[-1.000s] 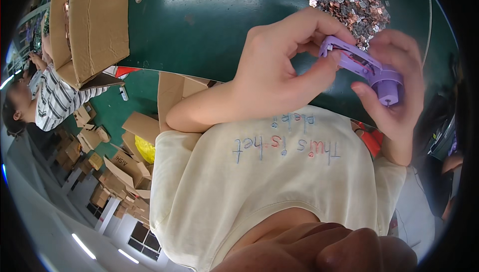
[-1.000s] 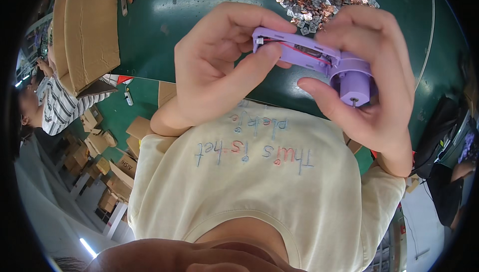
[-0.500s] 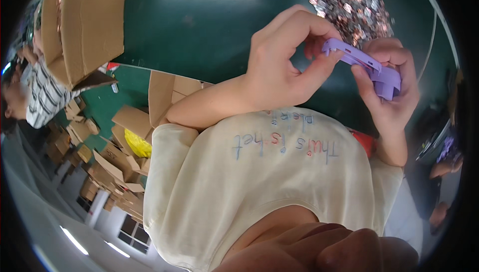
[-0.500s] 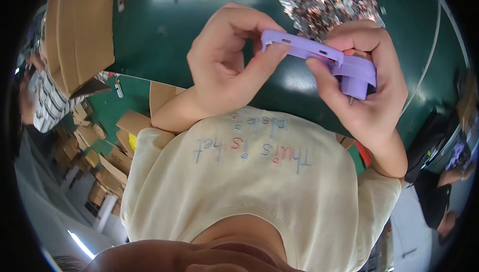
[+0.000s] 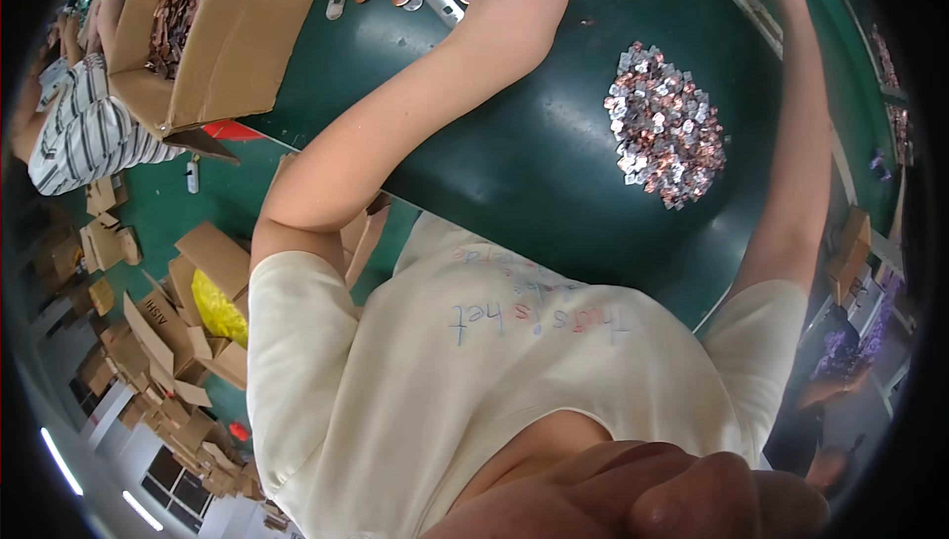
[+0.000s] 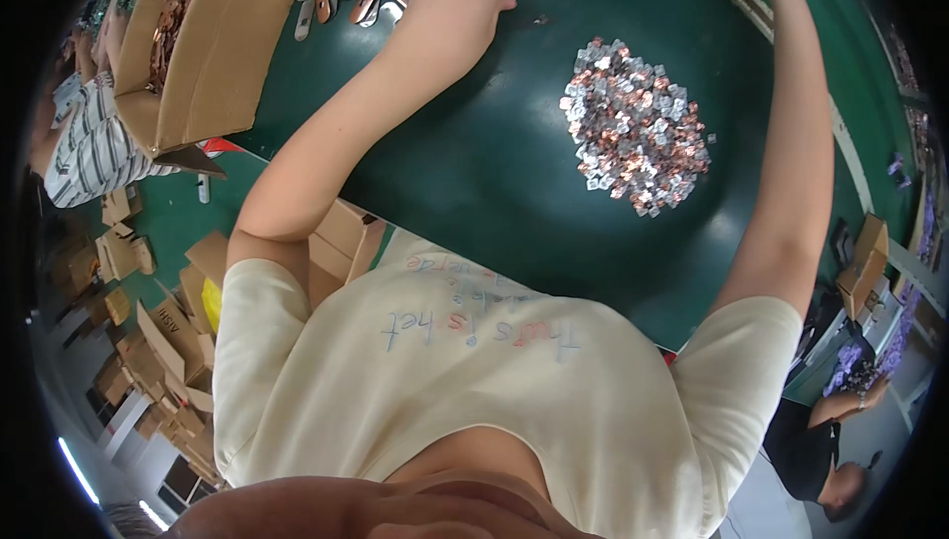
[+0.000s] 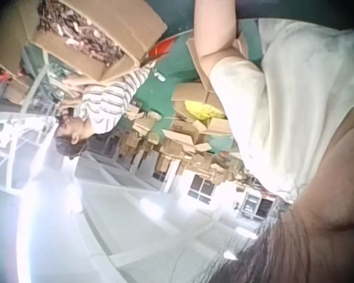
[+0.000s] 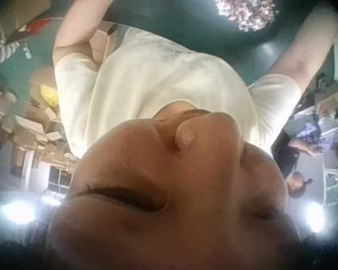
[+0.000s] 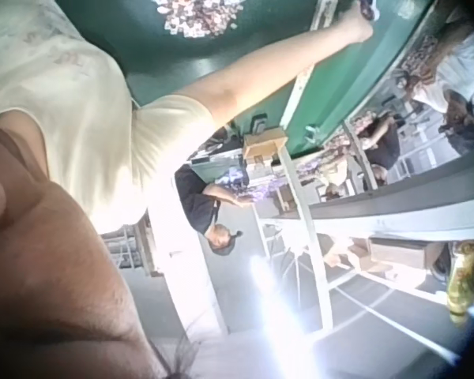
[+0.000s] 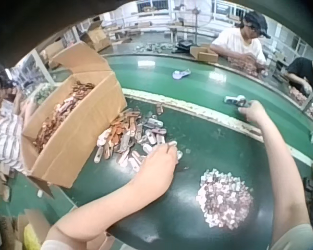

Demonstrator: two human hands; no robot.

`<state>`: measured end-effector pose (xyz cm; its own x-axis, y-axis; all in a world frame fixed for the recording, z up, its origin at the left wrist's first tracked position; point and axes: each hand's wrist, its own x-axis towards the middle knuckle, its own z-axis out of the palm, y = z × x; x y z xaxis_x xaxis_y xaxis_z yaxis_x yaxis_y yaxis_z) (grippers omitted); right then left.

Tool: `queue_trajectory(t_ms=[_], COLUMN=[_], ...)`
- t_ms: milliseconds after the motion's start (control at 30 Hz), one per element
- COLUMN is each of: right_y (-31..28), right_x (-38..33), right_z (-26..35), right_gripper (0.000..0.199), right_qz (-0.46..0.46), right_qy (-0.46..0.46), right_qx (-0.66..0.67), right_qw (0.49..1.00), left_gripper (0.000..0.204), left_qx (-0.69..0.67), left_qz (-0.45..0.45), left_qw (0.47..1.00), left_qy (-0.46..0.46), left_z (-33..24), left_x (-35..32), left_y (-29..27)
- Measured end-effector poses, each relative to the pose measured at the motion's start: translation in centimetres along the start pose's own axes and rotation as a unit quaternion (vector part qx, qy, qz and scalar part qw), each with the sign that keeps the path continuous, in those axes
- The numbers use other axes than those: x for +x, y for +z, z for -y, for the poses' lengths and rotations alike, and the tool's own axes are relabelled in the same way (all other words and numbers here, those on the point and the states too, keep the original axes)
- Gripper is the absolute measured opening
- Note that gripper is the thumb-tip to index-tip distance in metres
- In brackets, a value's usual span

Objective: The person assembles handheld electronic devices by fitting small metal pieces into metal plates and installing components into plastic housings by hand.

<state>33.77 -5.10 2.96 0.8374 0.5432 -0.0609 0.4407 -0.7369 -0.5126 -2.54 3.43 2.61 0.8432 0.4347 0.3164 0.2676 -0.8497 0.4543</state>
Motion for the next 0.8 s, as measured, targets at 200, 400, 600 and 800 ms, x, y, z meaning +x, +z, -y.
queue_trajectory(t_ms=[200, 400, 600, 800], right_y=[2.5, 3.8, 1.7, 1.8], right_x=[-15.1, -19.3, -22.7, -24.9], right_z=[5.3, 5.0, 3.7, 3.7], right_gripper=[0.012, 0.016, 0.008, 0.013], right_qz=[0.235, 0.197, 0.224, 0.076], right_qy=[-0.341, -0.362, -0.325, -0.431], right_qx=[0.066, 0.004, -0.046, -0.02], right_qw=[0.908, 0.911, 0.918, 0.899], left_gripper=[0.005, 0.028, 0.012, 0.014], left_qx=[-0.054, -0.27, -0.37, -0.496], left_qz=[0.046, 0.111, 0.098, 0.045], left_qw=[0.996, 0.933, 0.881, 0.817], left_qy=[-0.061, -0.21, -0.277, -0.289], left_z=[0.6, -1.8, -4.5, -4.7], left_x=[0.0, -2.5, -3.4, -5.0], left_y=[-1.2, -2.8, -4.2, -3.2])
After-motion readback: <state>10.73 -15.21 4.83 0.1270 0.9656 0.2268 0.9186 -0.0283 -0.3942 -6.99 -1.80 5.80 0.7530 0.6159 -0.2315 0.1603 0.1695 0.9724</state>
